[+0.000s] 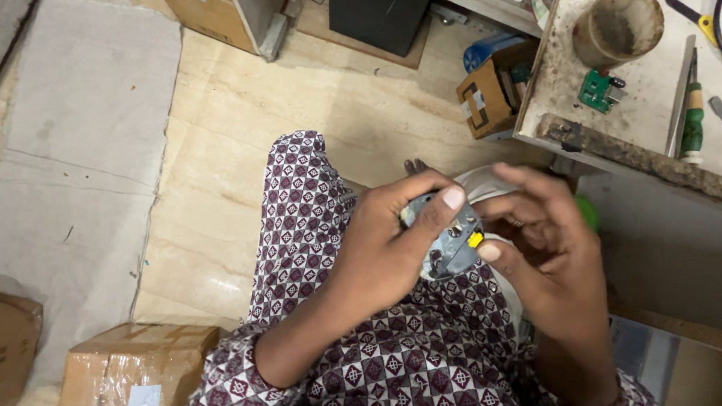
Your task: The person sits on the floor holding a round black device housing, uses a soldering iron to desolder and free a green circuit board from it, then strips and solders the ends of wires with the iron. They handle the housing, board, and wires one at a time at a cluttered workbench.
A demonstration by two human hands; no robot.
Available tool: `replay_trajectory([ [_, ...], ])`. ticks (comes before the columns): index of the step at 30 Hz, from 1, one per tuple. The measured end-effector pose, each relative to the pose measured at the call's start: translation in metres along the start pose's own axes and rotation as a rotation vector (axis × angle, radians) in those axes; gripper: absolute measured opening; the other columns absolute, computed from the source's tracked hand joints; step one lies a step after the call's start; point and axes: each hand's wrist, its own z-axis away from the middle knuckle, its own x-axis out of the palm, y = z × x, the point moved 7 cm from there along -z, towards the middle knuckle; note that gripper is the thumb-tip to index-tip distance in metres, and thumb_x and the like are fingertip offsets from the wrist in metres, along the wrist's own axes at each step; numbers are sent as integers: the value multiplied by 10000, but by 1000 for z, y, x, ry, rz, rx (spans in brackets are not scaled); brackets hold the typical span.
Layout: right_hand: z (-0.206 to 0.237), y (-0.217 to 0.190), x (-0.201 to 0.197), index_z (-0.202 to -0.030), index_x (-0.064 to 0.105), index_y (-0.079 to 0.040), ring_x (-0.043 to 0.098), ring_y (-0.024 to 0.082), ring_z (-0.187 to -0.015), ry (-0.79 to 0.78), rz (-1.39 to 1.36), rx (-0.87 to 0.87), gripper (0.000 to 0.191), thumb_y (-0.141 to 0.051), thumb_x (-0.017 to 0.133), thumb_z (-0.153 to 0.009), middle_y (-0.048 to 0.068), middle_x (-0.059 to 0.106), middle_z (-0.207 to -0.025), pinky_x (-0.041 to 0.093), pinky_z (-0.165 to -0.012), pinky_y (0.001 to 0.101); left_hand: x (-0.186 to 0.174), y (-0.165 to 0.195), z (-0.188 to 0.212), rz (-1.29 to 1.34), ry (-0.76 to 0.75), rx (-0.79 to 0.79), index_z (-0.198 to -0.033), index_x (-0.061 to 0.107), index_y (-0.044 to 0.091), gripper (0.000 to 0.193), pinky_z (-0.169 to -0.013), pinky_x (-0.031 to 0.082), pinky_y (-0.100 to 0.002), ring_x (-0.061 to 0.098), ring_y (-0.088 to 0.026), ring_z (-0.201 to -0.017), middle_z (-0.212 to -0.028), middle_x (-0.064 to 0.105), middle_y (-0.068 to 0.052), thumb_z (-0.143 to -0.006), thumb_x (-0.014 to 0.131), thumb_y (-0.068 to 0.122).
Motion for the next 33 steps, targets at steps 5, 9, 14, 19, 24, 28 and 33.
replay_trajectory([
  [5,-5,-21,8,-1201,725,22,623,138,-948,-140,248,-164,399,0,805,-811,112,667,-1073,484,-803,262,2,-35,-3,-15,-146,-208,-1051,762,76,434,-595,519,-301,659,-155,-605,-693,697,-34,-1020,532,444],
  [9,-7,-29,5,-1120,754,-5,678,179,-981,-135,420,-265,302,-47,800,-824,114,713,-1071,517,-790,272,0,-41,-7,-111,-160,107,-1139,753,27,414,-847,552,-329,705,-180,-923,-991,731,-81,-1077,551,384],
  [14,-4,-52,18,-1070,732,-52,690,203,-975,-209,446,-643,298,-224,797,-835,85,700,-1055,545,-867,322,-2,-75,-7,285,-83,-220,-1130,730,-12,381,-760,510,-310,639,-165,-1024,-1182,616,-107,-981,604,316],
  [19,-2,-58,29,-998,746,-52,684,268,-946,-268,615,-797,422,-333,872,-710,81,695,-1013,535,-820,378,0,-92,-1,390,-122,-654,-1055,713,20,330,-354,424,-244,593,-127,-530,-988,628,-60,-906,628,302],
  [24,-3,-50,30,-971,717,-22,695,271,-970,-245,651,-789,325,-176,903,-753,93,690,-1030,557,-851,382,14,-90,-2,691,-182,-761,-1005,647,15,236,-332,369,-231,535,-100,-419,-695,607,-45,-934,613,237],
  [28,-5,-44,31,-958,707,20,704,279,-958,-290,643,-855,265,-87,864,-774,117,692,-1016,575,-839,400,21,-93,3,798,-263,-824,-1008,619,-34,267,-322,331,-236,478,-94,-408,-680,595,-78,-976,554,223],
  [33,-14,-34,27,-952,699,40,700,293,-949,-347,570,-851,252,-69,845,-778,136,688,-1000,581,-827,402,27,-95,2,790,-347,-865,-972,590,-32,268,-286,273,-228,414,-85,-367,-663,576,-96,-970,484,214],
])
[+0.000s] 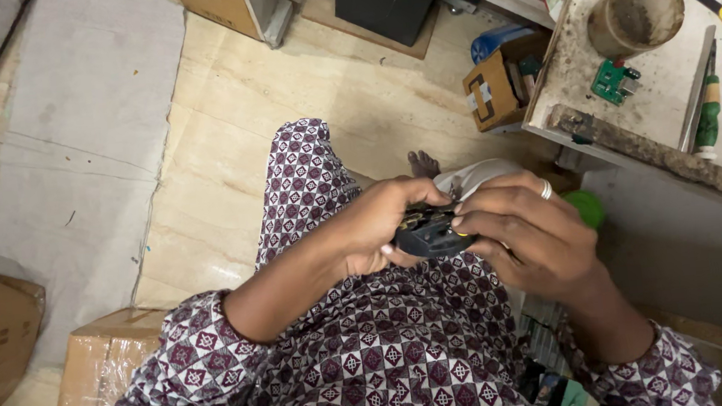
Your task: The person sits on the floor holding a round black device housing, uses a soldering iron to desolder and free a green circuit board from it, then strips and solders the ends of wires with the iron. They handle the housing, board, and wires one at a time at a cluttered workbench.
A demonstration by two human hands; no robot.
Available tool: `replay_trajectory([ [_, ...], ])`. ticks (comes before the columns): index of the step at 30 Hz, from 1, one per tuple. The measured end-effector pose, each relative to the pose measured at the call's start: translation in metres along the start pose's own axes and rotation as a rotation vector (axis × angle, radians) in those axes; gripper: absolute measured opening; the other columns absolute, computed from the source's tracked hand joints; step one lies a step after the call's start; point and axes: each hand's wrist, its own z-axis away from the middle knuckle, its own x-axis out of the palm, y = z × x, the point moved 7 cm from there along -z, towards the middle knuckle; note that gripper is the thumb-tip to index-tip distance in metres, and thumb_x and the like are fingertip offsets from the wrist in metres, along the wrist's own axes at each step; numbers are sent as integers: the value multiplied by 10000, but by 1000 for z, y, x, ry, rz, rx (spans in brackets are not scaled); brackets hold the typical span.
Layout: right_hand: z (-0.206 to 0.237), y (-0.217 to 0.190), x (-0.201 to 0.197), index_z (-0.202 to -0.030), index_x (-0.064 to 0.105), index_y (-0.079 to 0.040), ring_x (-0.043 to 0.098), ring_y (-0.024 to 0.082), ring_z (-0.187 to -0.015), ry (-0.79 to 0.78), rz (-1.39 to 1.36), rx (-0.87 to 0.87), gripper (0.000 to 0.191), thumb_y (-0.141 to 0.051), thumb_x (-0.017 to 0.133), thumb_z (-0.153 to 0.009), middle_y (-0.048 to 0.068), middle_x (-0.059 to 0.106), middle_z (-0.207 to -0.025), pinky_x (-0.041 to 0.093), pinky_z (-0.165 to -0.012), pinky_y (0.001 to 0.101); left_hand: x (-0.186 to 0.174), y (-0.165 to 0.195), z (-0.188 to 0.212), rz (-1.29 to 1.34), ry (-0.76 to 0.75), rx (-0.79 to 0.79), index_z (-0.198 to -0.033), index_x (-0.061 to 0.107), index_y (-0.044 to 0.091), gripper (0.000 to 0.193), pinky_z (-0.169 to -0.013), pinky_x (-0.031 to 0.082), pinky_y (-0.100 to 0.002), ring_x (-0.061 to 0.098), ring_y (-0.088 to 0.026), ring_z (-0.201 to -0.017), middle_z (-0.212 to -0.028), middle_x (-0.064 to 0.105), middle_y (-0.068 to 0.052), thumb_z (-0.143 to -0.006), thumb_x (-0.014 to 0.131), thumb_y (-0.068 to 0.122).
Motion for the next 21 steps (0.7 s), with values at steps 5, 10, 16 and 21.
replay_trajectory([
  [5,3,8,1,-968,710,36,706,278,-953,17,-47,-19,228,-43,832,-791,129,693,-1017,586,-840,406,-5,2,-4,-67,42,-5,-970,573,-15,265,-272,262,-230,412,-94,-362,-653,561,-107,-953,483,233],
  [10,12,13,4,-1036,677,44,724,252,-974,151,-70,59,293,-92,842,-835,125,713,-1062,585,-868,376,4,5,-3,108,-135,0,-1000,549,-41,315,-290,298,-200,441,-74,-393,-702,600,-108,-1028,522,272],
  [16,44,60,9,-1034,729,38,690,122,-795,270,-156,647,244,-51,845,-838,132,756,-1005,500,-650,229,5,36,13,-418,6,447,-1391,631,-11,791,-521,582,-169,679,-76,-646,-899,746,-111,-1077,284,627],
  [21,51,82,25,-1063,706,53,670,85,-865,271,-469,777,189,12,795,-901,97,727,-966,538,-741,223,12,32,34,-339,-21,545,-1520,471,45,619,-578,600,-258,742,-183,-818,-1099,706,-151,-1072,428,471],
])
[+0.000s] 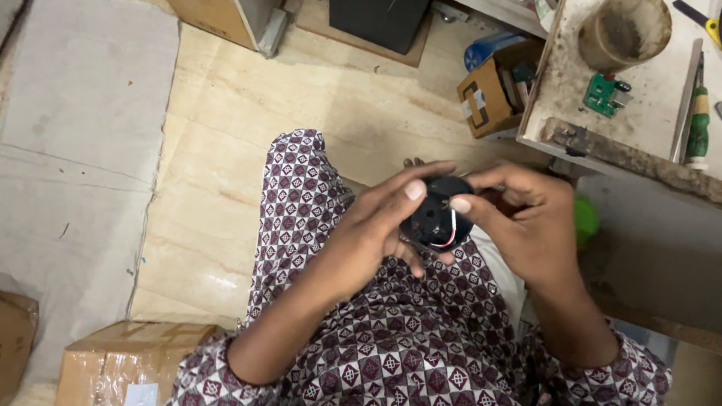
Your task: The person sits on the floor holding a round black device housing, uses a soldering iron to desolder and free a green circuit board from it, then strips and solders the ends of wires with the iron. They handle the housing, board, and wires one at a time at a cluttered workbench.
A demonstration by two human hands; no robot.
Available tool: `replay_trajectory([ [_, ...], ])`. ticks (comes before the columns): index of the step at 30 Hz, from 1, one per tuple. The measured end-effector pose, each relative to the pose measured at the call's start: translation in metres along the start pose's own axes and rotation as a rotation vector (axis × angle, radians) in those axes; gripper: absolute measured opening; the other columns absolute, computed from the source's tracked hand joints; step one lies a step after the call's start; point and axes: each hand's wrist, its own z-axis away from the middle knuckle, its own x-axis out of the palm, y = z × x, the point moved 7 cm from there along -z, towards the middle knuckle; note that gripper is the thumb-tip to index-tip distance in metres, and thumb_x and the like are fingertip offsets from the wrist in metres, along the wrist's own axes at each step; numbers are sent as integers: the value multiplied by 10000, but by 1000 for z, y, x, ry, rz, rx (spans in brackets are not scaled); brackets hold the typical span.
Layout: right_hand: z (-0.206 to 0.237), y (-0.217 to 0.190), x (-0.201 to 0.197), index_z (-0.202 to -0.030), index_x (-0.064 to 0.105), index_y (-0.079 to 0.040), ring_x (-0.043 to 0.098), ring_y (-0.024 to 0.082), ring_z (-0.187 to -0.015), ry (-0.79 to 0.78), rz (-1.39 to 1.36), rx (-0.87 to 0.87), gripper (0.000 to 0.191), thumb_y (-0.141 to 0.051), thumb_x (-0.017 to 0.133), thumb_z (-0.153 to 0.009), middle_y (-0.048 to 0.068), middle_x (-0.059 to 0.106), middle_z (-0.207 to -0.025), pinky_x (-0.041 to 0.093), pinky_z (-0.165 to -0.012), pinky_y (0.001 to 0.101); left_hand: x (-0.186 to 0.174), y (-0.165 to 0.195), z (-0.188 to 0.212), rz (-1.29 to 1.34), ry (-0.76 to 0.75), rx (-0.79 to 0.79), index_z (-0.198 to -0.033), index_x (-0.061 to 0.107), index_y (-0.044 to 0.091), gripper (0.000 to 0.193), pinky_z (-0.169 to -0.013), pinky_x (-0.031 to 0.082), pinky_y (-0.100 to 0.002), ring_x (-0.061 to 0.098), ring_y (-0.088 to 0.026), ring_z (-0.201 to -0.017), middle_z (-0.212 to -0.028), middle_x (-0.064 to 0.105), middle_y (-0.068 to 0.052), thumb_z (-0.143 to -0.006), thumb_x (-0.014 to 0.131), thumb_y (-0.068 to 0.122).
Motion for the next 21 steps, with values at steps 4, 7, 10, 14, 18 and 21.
replay_trajectory([
  [4,-1,-22,9,-1100,702,37,680,95,-924,16,102,-195,199,15,793,-925,105,717,-1069,547,-808,233,4,1,11,101,7,19,-1540,465,36,580,-616,623,-301,759,-247,-857,-1151,679,-190,-1090,463,401],
  [7,5,-45,13,-1099,693,11,648,91,-907,138,225,-270,220,-2,813,-916,97,664,-1125,514,-775,220,6,9,15,127,58,113,-1578,399,78,597,-747,662,-330,732,-249,-993,-1352,628,-191,-1071,512,372],
  [10,18,-69,22,-1003,681,-16,642,115,-933,266,424,-360,226,-26,853,-857,91,624,-1132,512,-727,219,7,13,18,163,136,172,-1606,368,94,651,-867,662,-367,712,-272,-1077,-1410,597,-212,-1050,536,389],
  [14,24,-75,40,-976,710,13,602,125,-848,225,521,-334,238,-12,863,-795,87,592,-1039,494,-718,242,15,13,25,180,94,197,-1629,329,129,693,-1039,548,-350,579,-210,-1276,-1510,496,-156,-1048,590,402],
  [18,20,-61,38,-954,700,28,575,102,-806,225,342,-191,140,32,802,-858,70,600,-1029,463,-666,227,12,9,26,11,137,216,-1581,342,143,698,-972,529,-316,533,-179,-1266,-1475,504,-136,-1021,599,472],
  [21,18,-47,36,-928,673,25,608,71,-841,165,57,-74,87,22,752,-893,61,561,-1052,513,-687,204,12,2,24,72,159,219,-1511,334,161,679,-950,544,-325,539,-185,-1235,-1419,514,-126,-1002,618,510],
])
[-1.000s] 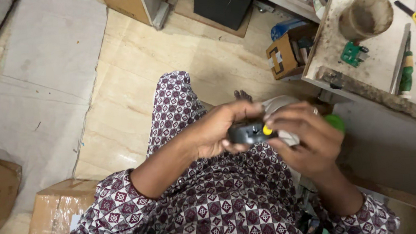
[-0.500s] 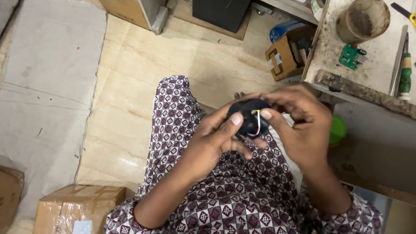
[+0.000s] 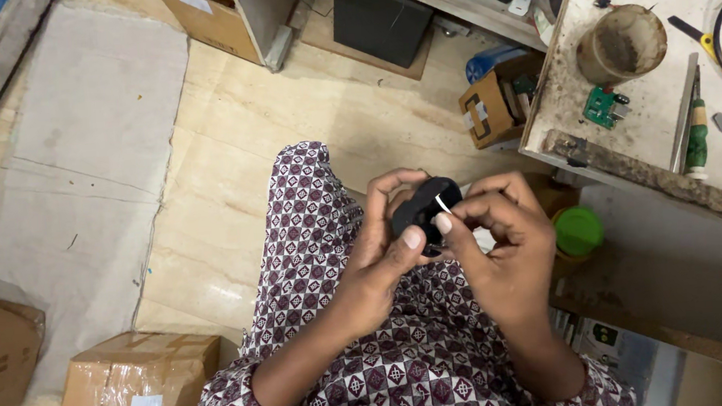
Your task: The person sits on the floor holding a round black device housing, uses a soldering iron to desolder and free a green circuit board from it, then strips and solders the ends of wires with the iron. They handle the housing, board, and wires one at a time at a cluttered workbench.
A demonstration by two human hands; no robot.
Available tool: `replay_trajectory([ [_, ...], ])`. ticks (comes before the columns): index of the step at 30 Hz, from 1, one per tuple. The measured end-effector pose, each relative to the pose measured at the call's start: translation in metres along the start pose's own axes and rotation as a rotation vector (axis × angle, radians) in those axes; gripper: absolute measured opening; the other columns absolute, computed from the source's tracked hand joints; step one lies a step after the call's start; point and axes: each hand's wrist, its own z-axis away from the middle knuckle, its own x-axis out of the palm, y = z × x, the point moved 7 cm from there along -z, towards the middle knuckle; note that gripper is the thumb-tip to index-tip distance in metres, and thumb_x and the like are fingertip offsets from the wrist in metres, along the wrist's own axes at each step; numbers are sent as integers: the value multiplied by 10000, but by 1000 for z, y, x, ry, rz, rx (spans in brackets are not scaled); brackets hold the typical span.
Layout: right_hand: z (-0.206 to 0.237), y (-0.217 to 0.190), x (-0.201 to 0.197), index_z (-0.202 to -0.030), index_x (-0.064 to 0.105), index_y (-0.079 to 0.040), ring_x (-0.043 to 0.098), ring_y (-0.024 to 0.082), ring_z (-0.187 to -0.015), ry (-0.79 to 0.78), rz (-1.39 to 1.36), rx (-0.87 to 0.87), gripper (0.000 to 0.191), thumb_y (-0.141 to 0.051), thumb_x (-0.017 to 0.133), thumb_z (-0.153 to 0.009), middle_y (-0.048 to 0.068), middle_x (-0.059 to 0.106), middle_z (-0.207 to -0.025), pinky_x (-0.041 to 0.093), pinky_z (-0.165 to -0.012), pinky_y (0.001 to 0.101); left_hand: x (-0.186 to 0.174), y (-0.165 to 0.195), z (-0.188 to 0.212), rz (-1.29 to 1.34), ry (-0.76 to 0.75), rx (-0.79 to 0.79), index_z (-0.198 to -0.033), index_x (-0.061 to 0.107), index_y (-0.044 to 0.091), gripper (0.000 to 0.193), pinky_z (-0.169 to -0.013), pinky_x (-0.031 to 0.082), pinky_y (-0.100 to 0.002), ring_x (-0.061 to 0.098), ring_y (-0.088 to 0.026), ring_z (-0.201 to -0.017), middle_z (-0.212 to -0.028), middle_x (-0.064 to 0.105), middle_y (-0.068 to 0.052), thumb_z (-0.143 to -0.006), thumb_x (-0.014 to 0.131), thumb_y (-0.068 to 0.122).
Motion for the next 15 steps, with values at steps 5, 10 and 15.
replay_trajectory([
  [5,-2,3,-3,-880,618,34,579,73,-926,-65,14,2,96,40,706,-916,63,559,-1055,501,-760,198,-3,-4,-3,-78,48,33,-1498,369,136,673,-847,504,-314,534,-193,-1105,-1309,524,-126,-1006,594,537],
  [10,-6,-2,-1,-858,615,27,581,97,-889,-125,41,-15,112,43,695,-934,73,570,-1029,495,-724,215,-4,-7,-6,-17,43,54,-1450,370,104,675,-909,527,-323,566,-199,-1111,-1269,538,-124,-992,550,565],
  [15,-3,-9,10,-779,595,12,638,87,-645,-124,147,38,156,26,715,-879,62,599,-867,507,-568,231,-9,-13,-8,84,139,135,-1321,405,70,623,-889,510,-326,553,-175,-1062,-1184,521,-99,-1002,531,590],
])
